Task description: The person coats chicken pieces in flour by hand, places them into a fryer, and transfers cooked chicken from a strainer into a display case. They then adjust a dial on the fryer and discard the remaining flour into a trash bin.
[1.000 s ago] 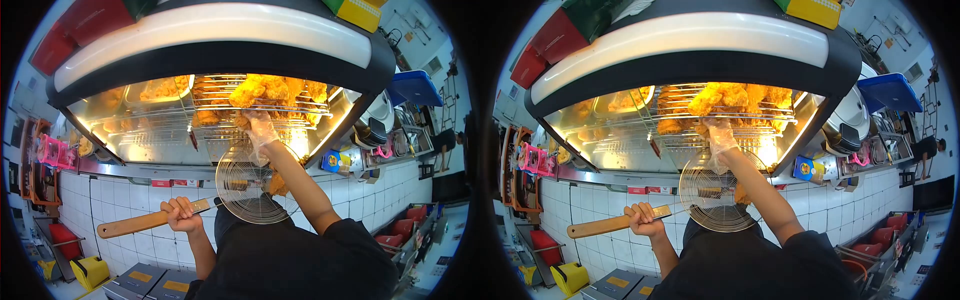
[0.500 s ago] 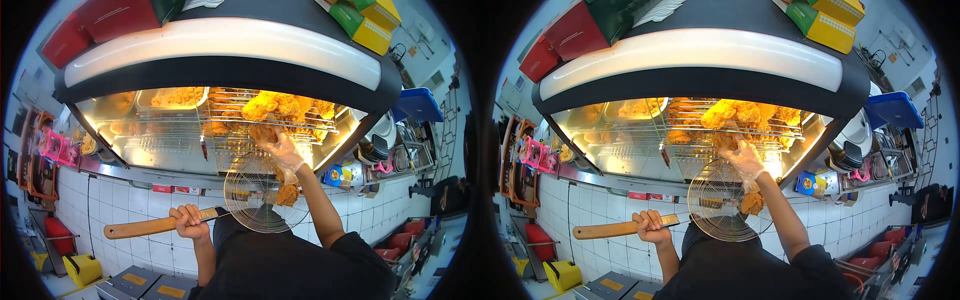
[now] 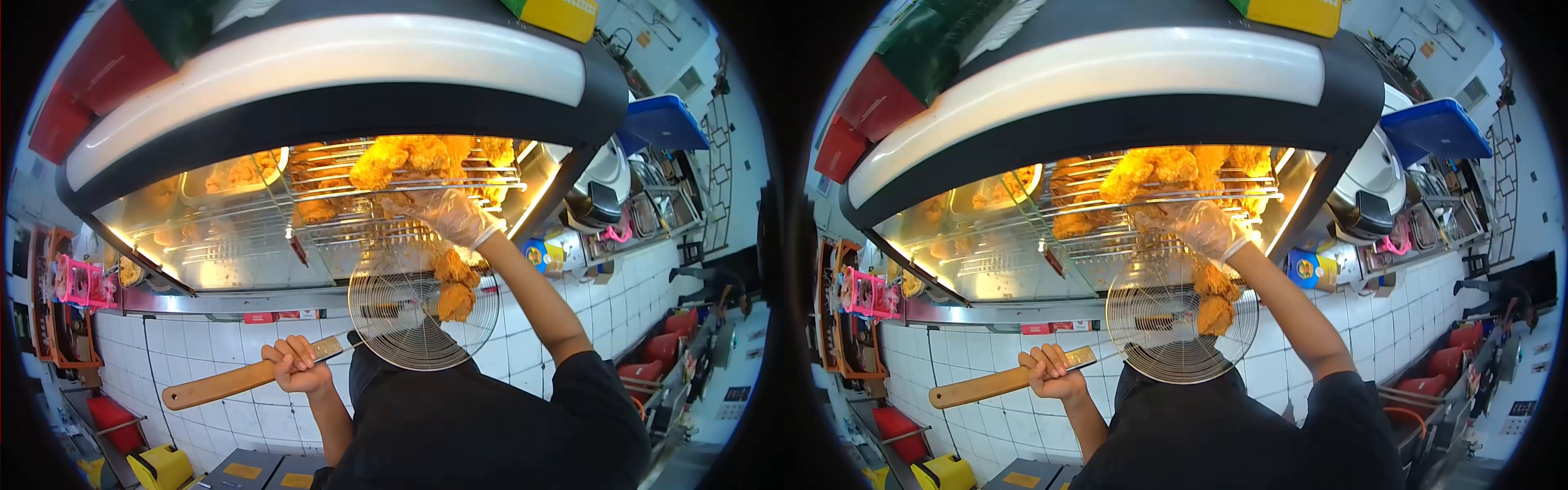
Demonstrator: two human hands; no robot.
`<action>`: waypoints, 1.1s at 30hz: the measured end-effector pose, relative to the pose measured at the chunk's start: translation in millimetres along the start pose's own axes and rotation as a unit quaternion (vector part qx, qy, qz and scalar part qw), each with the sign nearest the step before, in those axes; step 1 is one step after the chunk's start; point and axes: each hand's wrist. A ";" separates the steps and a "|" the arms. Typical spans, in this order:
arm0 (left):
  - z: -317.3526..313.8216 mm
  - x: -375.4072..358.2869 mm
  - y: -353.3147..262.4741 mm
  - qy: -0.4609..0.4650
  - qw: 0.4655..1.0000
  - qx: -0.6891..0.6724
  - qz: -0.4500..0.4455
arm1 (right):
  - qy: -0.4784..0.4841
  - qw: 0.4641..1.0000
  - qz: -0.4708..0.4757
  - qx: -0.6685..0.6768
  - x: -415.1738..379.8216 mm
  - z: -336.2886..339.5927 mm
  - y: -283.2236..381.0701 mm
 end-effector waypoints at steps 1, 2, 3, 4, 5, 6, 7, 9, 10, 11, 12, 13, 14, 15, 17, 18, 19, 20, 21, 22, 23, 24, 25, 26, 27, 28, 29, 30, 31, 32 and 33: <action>-1.1 0.3 -0.1 -0.007 1.000 0.003 -0.004 | 0.003 1.000 -0.010 0.004 -5.9 6.4 5.2; -1.8 -0.4 1.1 -0.014 1.000 0.005 -0.005 | 0.006 0.998 0.019 -0.062 -11.2 20.3 16.3; -0.8 -1.4 2.0 -0.015 1.000 0.011 0.008 | 0.010 0.991 0.049 -0.128 -18.6 28.5 23.0; 0.4 -1.1 2.5 -0.014 1.000 0.008 -0.002 | 0.058 0.986 0.041 -0.151 -29.6 30.6 22.2; 1.0 -1.1 2.9 -0.014 1.000 0.005 -0.015 | 0.062 0.987 0.036 -0.146 -44.4 29.7 21.6; 0.3 -1.4 2.7 -0.017 1.000 0.011 -0.017 | 0.110 0.991 -0.012 -0.080 -61.2 27.7 21.5; 1.3 -1.8 2.8 -0.020 1.000 0.013 -0.018 | 0.155 0.986 -0.056 -0.016 -75.1 26.4 20.6; 2.9 -1.6 2.2 -0.023 1.000 0.015 -0.010 | 0.173 0.984 -0.049 -0.006 -97.2 19.9 20.8; 2.5 -0.4 2.5 -0.020 1.000 0.016 -0.009 | 0.220 0.973 -0.072 -0.020 -100.9 17.0 24.2; 1.7 0.8 3.3 -0.019 1.000 0.018 -0.007 | 0.267 0.958 -0.095 -0.035 -104.3 15.3 28.1; 0.8 1.7 3.6 -0.018 1.000 0.022 -0.004 | 0.257 0.959 -0.093 -0.071 -105.1 10.1 34.5; -0.4 2.7 4.5 -0.014 1.000 0.022 -0.003 | 0.254 0.960 -0.095 -0.071 -110.6 -0.7 32.7; -1.8 4.0 5.1 0.002 1.000 0.022 -0.002 | 0.216 0.969 -0.110 -0.041 -115.5 -17.2 26.8; -3.4 4.7 3.8 0.019 1.000 0.024 -0.002 | 0.178 0.976 -0.123 -0.010 -120.7 -29.5 21.3; -8.6 6.9 3.4 0.024 0.999 0.027 -0.004 | 0.145 0.988 -0.003 -0.056 -107.3 -15.6 26.0; -11.0 8.1 3.2 0.025 0.999 0.026 -0.005 | 0.219 0.970 -0.063 -0.084 -92.7 -6.1 34.5; -11.3 8.0 2.1 0.027 0.999 0.029 -0.007 | 0.292 0.942 -0.123 -0.109 -84.0 -1.2 39.1; -10.1 7.4 1.6 0.027 0.999 0.029 -0.005 | 0.196 0.969 -0.070 -0.136 -81.9 -4.0 37.4; -9.1 7.1 2.5 0.026 0.999 0.027 -0.002 | 0.195 0.969 -0.069 -0.136 -73.6 -3.8 40.6; -7.9 6.1 2.7 0.027 0.999 0.028 -0.003 | 0.096 0.968 -0.061 -0.224 -54.6 0.4 52.9; -5.7 4.9 2.9 0.021 0.999 0.032 -0.004 | 0.045 0.961 -0.056 -0.267 -40.4 -1.0 56.9; -3.8 3.9 2.8 0.015 0.999 0.035 -0.005 | -0.006 0.950 -0.054 -0.308 -26.1 -2.4 60.9; -2.2 2.7 2.3 0.017 0.999 0.035 -0.006 | -0.064 0.955 -0.047 -0.287 -12.0 -2.9 56.4; -1.3 1.7 2.2 0.015 0.999 0.031 -0.004 | -0.123 0.955 -0.038 -0.266 -0.7 -1.7 52.3; -0.8 1.0 1.6 0.012 1.000 0.026 -0.004 | -0.126 0.954 -0.036 -0.268 4.2 -10.4 43.9; -0.8 0.6 0.8 0.013 1.000 0.023 -0.010 | -0.073 0.980 -0.099 -0.155 9.2 -24.6 33.6; -1.2 0.4 0.4 0.016 1.000 0.020 -0.008 | -0.018 0.987 -0.157 -0.039 14.8 -37.1 24.0; -0.8 -0.3 -0.6 0.017 1.000 0.018 -0.006 | 0.076 0.966 -0.244 -0.040 29.5 -22.7 35.8; 0.1 -1.2 -1.3 0.016 1.000 0.015 -0.014 | 0.075 0.968 -0.236 -0.043 40.4 -23.6 38.5; 1.0 -1.8 -1.3 0.012 1.000 0.012 -0.007 | 0.078 0.960 -0.249 -0.104 51.2 -24.1 40.7; 2.1 -2.1 -1.3 0.008 1.000 0.011 0.000 | 0.081 0.948 -0.261 -0.165 59.8 -25.0 42.5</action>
Point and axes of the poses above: each hand's wrist, its own x-axis towards the middle knuckle, its own z-axis out of the back of the hand, y = z × x, and after that the axes turned 2 degrees about x, right-handed
